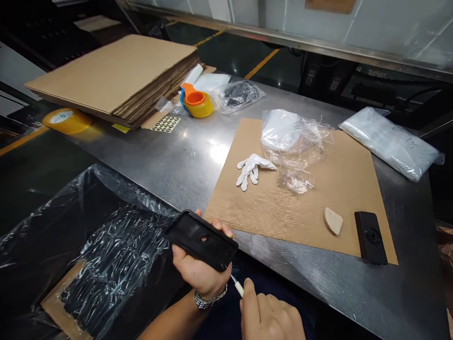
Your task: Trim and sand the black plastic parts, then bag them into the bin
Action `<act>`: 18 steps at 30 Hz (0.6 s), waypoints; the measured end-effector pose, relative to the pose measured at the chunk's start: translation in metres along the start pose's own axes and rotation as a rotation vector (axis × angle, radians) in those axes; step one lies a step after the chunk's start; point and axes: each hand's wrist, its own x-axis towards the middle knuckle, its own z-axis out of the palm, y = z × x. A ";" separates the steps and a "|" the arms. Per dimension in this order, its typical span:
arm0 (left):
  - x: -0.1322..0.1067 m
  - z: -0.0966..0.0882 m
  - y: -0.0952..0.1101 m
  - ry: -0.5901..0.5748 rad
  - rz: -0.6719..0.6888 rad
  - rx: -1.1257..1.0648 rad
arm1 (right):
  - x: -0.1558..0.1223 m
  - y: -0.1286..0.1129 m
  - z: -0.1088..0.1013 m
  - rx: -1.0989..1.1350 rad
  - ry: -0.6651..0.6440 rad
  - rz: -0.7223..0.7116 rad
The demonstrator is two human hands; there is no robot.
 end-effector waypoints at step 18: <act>-0.002 0.003 0.000 -0.014 0.217 0.056 | 0.006 -0.010 0.004 -0.354 0.010 -0.120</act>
